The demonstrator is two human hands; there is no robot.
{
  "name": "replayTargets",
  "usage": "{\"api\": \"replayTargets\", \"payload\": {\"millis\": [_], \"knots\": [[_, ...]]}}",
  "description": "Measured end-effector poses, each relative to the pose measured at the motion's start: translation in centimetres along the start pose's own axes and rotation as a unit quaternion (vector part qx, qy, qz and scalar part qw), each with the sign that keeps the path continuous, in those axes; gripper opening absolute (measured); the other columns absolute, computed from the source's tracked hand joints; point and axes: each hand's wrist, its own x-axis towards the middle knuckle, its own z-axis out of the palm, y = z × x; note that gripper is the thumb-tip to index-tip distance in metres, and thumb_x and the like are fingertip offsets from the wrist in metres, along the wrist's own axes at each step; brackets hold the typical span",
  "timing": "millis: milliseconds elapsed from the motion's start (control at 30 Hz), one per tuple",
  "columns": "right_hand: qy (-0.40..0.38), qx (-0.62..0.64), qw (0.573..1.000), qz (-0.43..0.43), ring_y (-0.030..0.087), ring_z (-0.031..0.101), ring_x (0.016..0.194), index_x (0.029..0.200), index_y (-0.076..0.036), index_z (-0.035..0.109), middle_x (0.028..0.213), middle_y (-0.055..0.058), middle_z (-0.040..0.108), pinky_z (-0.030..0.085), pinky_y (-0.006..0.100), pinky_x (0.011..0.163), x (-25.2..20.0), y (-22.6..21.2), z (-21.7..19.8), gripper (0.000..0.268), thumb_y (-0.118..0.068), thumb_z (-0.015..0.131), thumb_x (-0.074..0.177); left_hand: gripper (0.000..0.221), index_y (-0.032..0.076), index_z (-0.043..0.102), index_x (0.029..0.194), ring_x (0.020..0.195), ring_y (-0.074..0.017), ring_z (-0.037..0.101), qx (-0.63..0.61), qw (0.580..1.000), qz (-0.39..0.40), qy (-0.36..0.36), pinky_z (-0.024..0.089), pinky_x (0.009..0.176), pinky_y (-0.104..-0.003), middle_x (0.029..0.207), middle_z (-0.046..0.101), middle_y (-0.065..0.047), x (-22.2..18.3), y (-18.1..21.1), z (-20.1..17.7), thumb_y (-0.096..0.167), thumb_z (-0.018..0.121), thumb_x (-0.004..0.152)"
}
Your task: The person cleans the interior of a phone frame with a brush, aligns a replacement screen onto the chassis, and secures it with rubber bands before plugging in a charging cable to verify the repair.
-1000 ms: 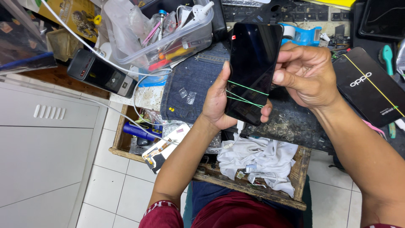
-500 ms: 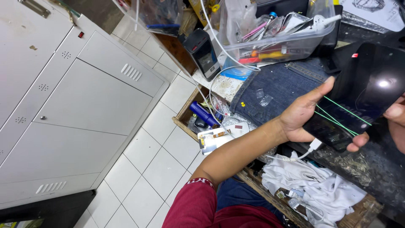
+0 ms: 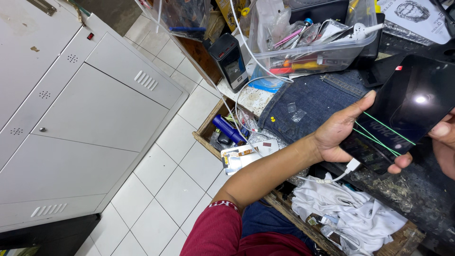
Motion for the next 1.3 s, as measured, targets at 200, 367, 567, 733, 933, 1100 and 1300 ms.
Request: {"api": "replayTargets", "payload": {"millis": [200, 367, 567, 733, 933, 1100, 1300], "knots": [[0.038, 0.143, 0.978, -0.148, 0.020, 0.072, 0.110, 0.127, -0.006, 0.067, 0.118, 0.010, 0.069, 0.058, 0.040, 0.105, -1.4, -1.4, 2.5, 0.033, 0.012, 0.068, 0.099, 0.076, -0.007, 0.051, 0.140, 0.106, -0.0472, 0.068, 0.016, 0.999, -0.015, 0.047, 0.059, 0.091, -0.056, 0.120, 0.066, -0.029, 0.1, 0.1, 0.8, 0.065, 0.034, 0.121], [0.040, 0.106, 0.983, -0.146, 0.022, 0.072, 0.108, 0.123, 0.000, 0.072, 0.120, 0.019, 0.072, 0.059, 0.038, 0.101, -1.5, -3.7, 3.7, 0.027, 0.016, 0.068, 0.102, 0.078, -0.006, 0.051, 0.140, 0.097, -0.0423, 0.069, 0.042, 0.996, -0.019, 0.079, 0.060, 0.087, -0.054, 0.117, 0.066, -0.027, 0.2, 0.2, 1.7, 0.067, 0.033, 0.116], [0.031, 0.113, 0.982, -0.148, 0.023, 0.071, 0.114, 0.122, -0.001, 0.072, 0.123, 0.018, 0.071, 0.059, 0.039, 0.105, -1.0, -5.2, 5.2, 0.025, 0.012, 0.070, 0.101, 0.079, -0.005, 0.052, 0.140, 0.095, -0.0415, 0.070, 0.064, 0.993, -0.017, 0.094, 0.060, 0.085, -0.053, 0.112, 0.067, -0.028, 0.4, 0.2, 2.1, 0.068, 0.032, 0.116], [0.029, 0.126, 0.981, -0.143, 0.023, 0.071, 0.116, 0.122, -0.001, 0.072, 0.124, 0.019, 0.070, 0.059, 0.040, 0.105, -1.2, -5.1, 5.0, 0.026, 0.012, 0.070, 0.101, 0.077, -0.005, 0.051, 0.141, 0.096, -0.0423, 0.070, 0.065, 0.993, -0.011, 0.098, 0.060, 0.084, -0.053, 0.113, 0.066, -0.028, 0.4, 0.1, 2.2, 0.066, 0.031, 0.117], [0.033, 0.134, 0.981, -0.137, 0.022, 0.072, 0.111, 0.121, -0.001, 0.072, 0.121, 0.018, 0.071, 0.060, 0.039, 0.101, -1.2, -4.7, 4.7, 0.025, 0.012, 0.071, 0.100, 0.076, -0.003, 0.050, 0.142, 0.097, -0.0441, 0.070, 0.062, 0.992, -0.008, 0.110, 0.061, 0.082, -0.054, 0.115, 0.066, -0.027, 0.5, 0.1, 2.1, 0.066, 0.032, 0.116], [0.035, 0.135, 0.980, -0.143, 0.021, 0.071, 0.108, 0.122, 0.000, 0.072, 0.118, 0.017, 0.071, 0.060, 0.036, 0.101, -1.1, -4.6, 4.8, 0.025, 0.013, 0.071, 0.100, 0.079, -0.004, 0.050, 0.142, 0.097, -0.0430, 0.069, 0.068, 0.991, -0.019, 0.111, 0.060, 0.084, -0.053, 0.114, 0.066, -0.027, 0.4, 0.2, 2.3, 0.068, 0.034, 0.115], [0.038, 0.134, 0.979, -0.151, 0.020, 0.070, 0.111, 0.124, -0.003, 0.072, 0.121, 0.015, 0.071, 0.058, 0.034, 0.103, -0.8, -5.2, 5.4, 0.032, 0.012, 0.072, 0.096, 0.079, -0.003, 0.049, 0.145, 0.094, -0.0418, 0.069, 0.054, 0.993, -0.021, 0.107, 0.058, 0.085, -0.053, 0.117, 0.067, -0.024, 0.6, 0.2, 2.8, 0.067, 0.035, 0.112]]}}
